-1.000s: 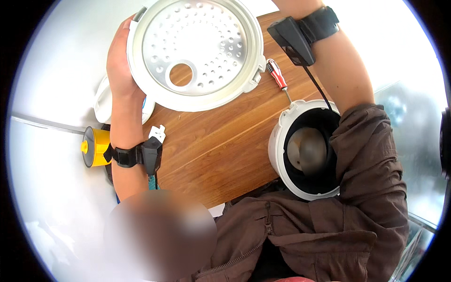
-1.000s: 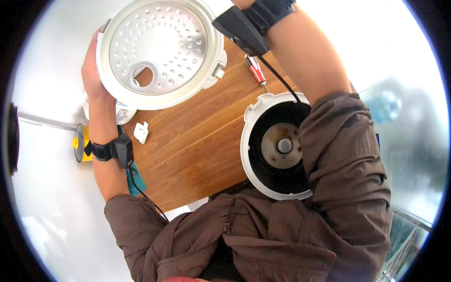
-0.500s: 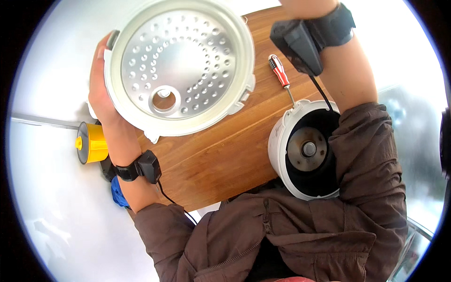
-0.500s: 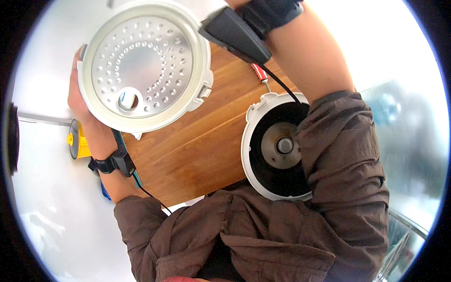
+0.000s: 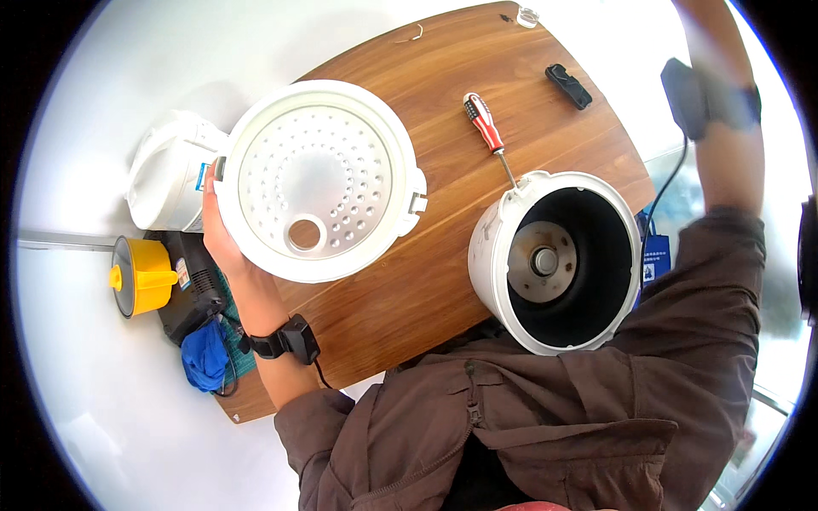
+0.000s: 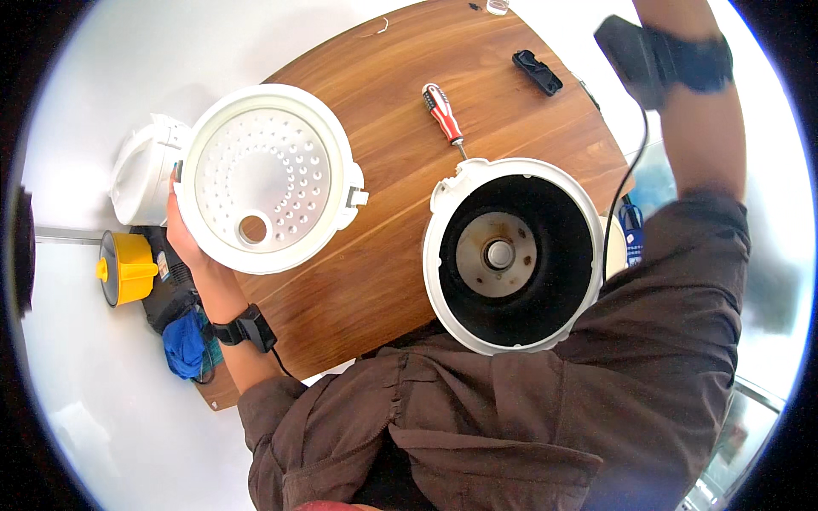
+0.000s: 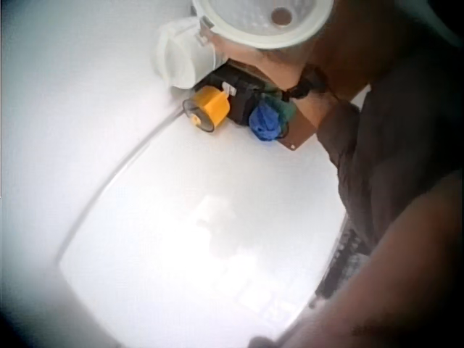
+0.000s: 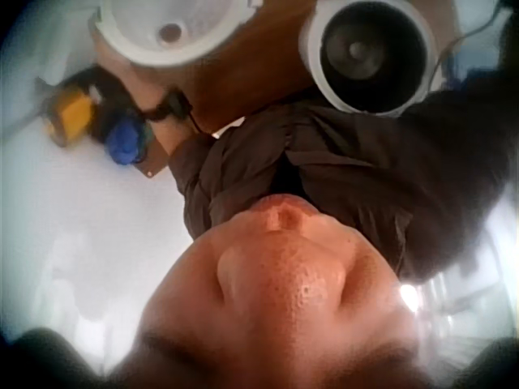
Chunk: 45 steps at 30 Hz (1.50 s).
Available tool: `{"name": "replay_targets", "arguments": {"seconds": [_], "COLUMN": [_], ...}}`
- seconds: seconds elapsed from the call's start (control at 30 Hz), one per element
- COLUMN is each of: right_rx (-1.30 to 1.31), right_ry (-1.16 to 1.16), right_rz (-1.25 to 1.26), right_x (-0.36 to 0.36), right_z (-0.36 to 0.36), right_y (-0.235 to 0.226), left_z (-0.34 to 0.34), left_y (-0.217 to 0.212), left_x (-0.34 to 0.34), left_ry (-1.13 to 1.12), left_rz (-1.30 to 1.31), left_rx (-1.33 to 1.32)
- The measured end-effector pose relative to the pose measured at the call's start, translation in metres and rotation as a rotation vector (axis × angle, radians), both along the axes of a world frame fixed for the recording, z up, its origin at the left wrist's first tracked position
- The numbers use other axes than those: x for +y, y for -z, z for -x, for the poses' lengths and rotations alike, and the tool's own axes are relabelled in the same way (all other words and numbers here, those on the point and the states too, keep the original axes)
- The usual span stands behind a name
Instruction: The person disassembles a white rice cooker by first removing the lid and then using a screwdriver to pry off the inner metal steaming tray. The person then sets the components aside on the table.
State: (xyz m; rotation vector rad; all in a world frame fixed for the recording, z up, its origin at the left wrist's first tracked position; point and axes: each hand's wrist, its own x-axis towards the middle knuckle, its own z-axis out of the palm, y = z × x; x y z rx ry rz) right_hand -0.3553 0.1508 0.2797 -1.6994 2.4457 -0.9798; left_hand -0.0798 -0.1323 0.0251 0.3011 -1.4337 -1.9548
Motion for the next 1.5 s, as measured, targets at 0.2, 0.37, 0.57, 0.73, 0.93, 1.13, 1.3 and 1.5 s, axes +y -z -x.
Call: {"name": "replay_targets", "arguments": {"seconds": [0.2, 0.37, 0.57, 0.73, 0.93, 1.13, 1.3, 1.5], "right_rx": [0.079, 0.107, 0.038, 0.152, 0.314, 0.369, 0.420, 0.499], "right_ry": [-0.289, -0.146, -0.096, -0.021, 0.015, 0.059, 0.105, 0.189], "right_rz": [-0.730, -0.625, -0.397, -0.319, -0.358, -0.361, -0.373, -0.148], "right_x": [0.067, 0.088, 0.095, 0.082, 0.035, -0.030, -0.066, -0.062], "right_z": [-0.028, -0.053, -0.048, -0.014, 0.060, 0.090, 0.120, 0.085], "right_y": [0.107, 0.136, 0.161, 0.175, 0.183, 0.174, 0.177, 0.145], "left_z": [-0.011, -0.012, -0.015, -0.017, -0.012, -0.015, -0.013, -0.030], "left_y": [0.024, 0.036, 0.047, 0.052, 0.061, 0.074, 0.072, 0.086], "left_x": [-0.002, -0.005, -0.012, -0.007, -0.008, -0.016, -0.010, -0.019], "left_ry": [-0.006, 0.044, 0.090, 0.057, 0.101, 0.126, 0.100, -0.074], "left_rz": [-0.162, -0.234, -0.231, -0.273, -0.346, -0.381, -0.405, -0.344], "left_rx": [0.007, 0.000, 0.061, 0.082, 0.124, 0.118, 0.117, 0.027]}}
